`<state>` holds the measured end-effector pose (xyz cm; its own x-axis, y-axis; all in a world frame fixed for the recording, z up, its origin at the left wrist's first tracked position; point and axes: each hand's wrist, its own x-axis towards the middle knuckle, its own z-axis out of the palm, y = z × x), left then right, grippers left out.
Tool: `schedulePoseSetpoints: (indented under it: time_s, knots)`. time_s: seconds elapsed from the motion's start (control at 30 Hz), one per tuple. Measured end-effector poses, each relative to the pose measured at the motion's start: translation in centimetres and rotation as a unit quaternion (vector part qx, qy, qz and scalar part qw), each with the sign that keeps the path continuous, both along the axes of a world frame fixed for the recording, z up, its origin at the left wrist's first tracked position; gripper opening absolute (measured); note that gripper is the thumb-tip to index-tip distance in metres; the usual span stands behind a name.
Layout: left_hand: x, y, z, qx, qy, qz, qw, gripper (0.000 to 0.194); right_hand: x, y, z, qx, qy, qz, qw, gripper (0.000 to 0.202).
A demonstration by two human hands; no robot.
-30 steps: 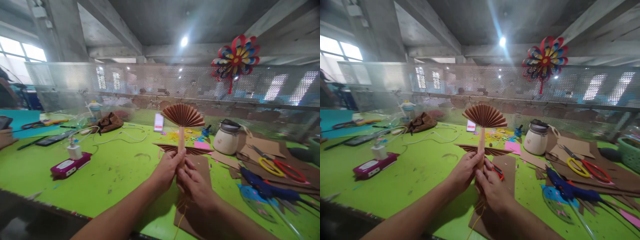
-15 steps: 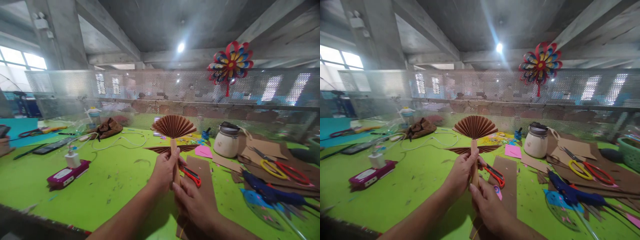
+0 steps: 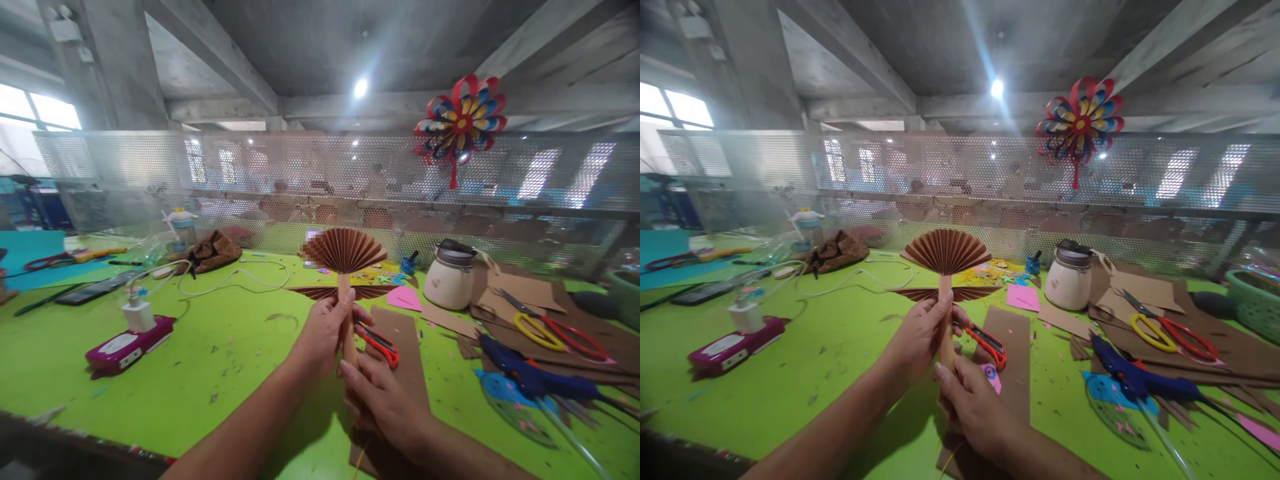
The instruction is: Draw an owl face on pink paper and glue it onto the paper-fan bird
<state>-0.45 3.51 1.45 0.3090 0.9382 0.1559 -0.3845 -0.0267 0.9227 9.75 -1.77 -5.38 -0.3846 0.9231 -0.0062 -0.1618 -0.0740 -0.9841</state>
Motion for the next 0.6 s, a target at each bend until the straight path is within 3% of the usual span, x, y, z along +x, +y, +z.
schedulePoseSetpoints:
  time_s: [0.33, 0.6]
  knots:
    - [-0.1, 0.3, -0.3, 0.005, -0.011, 0.003, 1.0, 0.038, -0.1, 0.1, 0.4, 0.007, -0.033, -0.018, 0.999, 0.058]
    - [-0.2, -0.6, 0.2, -0.02, -0.016, -0.038, 0.999, 0.027, 0.6, 0.6, -0.4, 0.031, 0.018, -0.023, 0.999, 0.042]
